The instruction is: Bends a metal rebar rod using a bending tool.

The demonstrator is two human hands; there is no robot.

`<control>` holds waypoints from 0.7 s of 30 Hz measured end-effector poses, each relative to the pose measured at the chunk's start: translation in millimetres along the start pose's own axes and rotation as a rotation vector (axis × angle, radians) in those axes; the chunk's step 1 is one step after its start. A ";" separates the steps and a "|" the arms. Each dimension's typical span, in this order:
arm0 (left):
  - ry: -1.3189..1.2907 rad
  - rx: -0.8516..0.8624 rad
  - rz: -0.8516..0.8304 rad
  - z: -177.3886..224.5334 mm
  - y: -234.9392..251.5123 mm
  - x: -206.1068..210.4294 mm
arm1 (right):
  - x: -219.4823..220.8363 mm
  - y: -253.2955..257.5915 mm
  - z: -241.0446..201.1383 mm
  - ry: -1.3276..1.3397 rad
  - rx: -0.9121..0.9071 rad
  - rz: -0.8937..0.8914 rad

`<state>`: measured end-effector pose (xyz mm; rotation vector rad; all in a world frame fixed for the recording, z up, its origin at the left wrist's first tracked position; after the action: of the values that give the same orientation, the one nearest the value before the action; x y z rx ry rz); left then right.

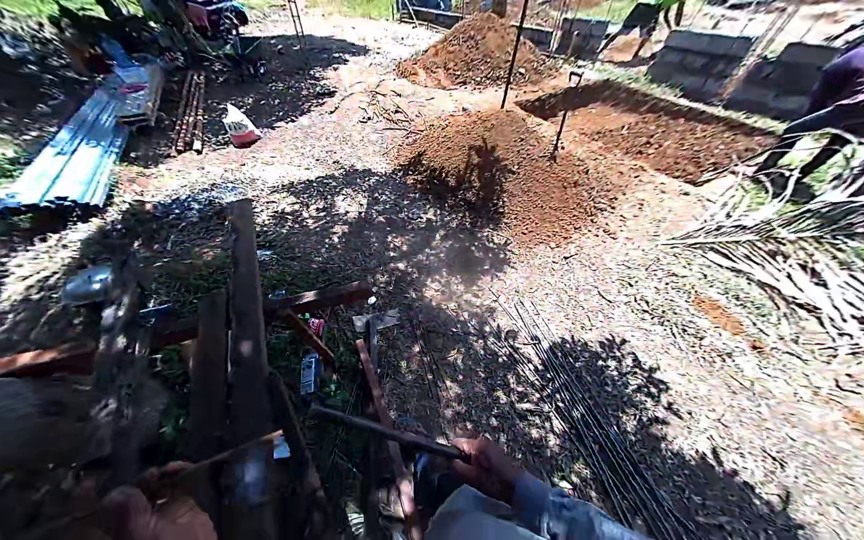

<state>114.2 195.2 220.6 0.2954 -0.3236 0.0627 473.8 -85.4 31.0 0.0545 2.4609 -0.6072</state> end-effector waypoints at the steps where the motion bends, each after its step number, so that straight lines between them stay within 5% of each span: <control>1: -0.018 0.032 0.032 2.1 -1.7 7.8 | -2.3 -1.9 -5.4 -0.008 0.015 0.000; 4: -0.053 0.073 0.178 14.2 -9.6 27.2 | 2.0 -8.1 -21.6 -0.071 -0.004 0.040; 10: -0.071 0.056 0.026 27.9 -38.5 6.0 | 18.0 -10.7 -24.5 -0.132 -0.122 0.090; 21: -0.070 0.045 0.136 17.7 -45.4 -12.9 | 12.9 -11.4 -29.5 -0.122 -0.134 -0.067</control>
<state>101.5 146.4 219.9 0.3201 -0.4125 0.1939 445.2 -84.0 49.6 -0.1154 2.3858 -0.4591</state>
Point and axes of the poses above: each hand's wrist, its own y-axis towards the middle knuckle, its own x-axis out of the palm, z = x × y, the point moved 1 cm from there along y, towards the middle knuckle, and after that the axes turned 6 degrees about -z, right-handed, at the moved point
